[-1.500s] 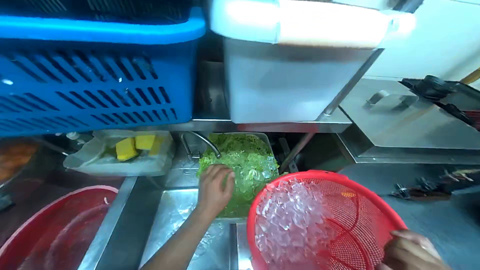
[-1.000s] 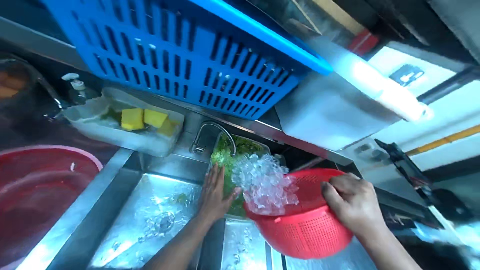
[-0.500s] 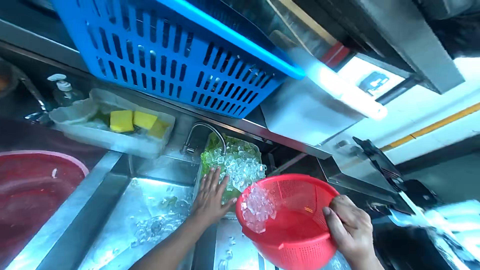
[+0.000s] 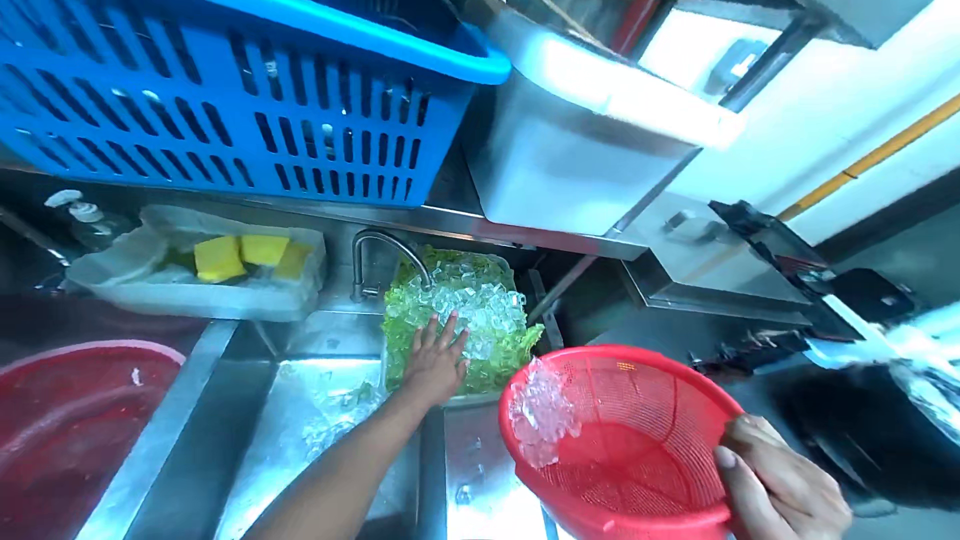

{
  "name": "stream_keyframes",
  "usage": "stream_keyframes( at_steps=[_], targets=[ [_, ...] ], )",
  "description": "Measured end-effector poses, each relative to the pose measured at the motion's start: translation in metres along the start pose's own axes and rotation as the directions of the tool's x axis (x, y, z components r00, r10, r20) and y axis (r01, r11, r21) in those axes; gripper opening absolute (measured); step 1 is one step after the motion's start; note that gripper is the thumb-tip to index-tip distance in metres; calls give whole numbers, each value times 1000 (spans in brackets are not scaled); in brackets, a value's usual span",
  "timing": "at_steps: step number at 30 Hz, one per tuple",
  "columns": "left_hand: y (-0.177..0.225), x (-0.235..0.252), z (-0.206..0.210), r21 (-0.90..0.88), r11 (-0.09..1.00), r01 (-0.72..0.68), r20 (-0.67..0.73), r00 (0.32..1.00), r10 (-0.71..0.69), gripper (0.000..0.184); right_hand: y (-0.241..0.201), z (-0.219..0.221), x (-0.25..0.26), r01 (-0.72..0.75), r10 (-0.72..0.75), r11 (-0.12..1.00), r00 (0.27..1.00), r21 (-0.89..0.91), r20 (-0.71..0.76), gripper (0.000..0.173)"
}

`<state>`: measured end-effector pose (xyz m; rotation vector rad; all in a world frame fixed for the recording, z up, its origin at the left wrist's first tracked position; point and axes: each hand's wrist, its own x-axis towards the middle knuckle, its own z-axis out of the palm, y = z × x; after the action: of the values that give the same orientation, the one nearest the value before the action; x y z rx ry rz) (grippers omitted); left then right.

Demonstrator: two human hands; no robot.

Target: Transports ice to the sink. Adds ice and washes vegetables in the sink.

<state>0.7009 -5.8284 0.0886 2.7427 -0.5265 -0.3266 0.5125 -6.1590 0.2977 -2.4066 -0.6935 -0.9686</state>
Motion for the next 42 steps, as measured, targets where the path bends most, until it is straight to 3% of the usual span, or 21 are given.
stream_keyframes(
  at_steps=[3,4,6,8,11,14,16,18,22,28,37,42],
  targets=[
    [1,-11,-11,-91,996,-12,78,997,19,60,-6,-16,-4,-10,11,1000,999,-8,51,45],
    [1,-18,-11,-115,993,-21,38,999,26,56,-8,-21,-5,-18,19,1000,997,-9,77,45],
    [-3,-32,1,-110,993,-51,-187,982,30,51,-9,-26,-4,-26,25,1000,993,1,118,45],
    [-10,-39,24,-50,995,-89,-441,895,58,51,-10,-22,7,-38,34,999,988,23,150,45],
    [-9,-40,33,-27,996,-80,-656,753,43,54,-12,4,49,8,-9,1000,986,5,168,46],
    [-5,-45,14,-200,980,-11,-793,589,-155,59,-17,40,101,134,-121,990,975,-55,187,46],
    [-14,-48,5,-376,923,76,-718,607,-342,75,-17,62,126,215,-181,967,957,-138,228,47],
    [-30,-42,11,-490,860,143,-595,666,-450,93,-14,78,141,234,-185,958,945,-165,270,46],
    [-37,-34,13,-410,890,198,-441,811,-384,104,-11,92,149,227,-175,962,939,-154,295,45],
    [-31,-34,13,-157,961,226,-372,888,-269,116,-16,85,164,173,-121,976,936,-134,332,45],
    [-33,-35,14,-133,964,230,-360,895,-264,112,-36,99,194,278,-219,956,890,-95,400,44],
    [-39,-41,27,-186,976,116,-520,831,-198,87,-45,109,203,316,-222,940,848,-124,481,43]
  ],
)
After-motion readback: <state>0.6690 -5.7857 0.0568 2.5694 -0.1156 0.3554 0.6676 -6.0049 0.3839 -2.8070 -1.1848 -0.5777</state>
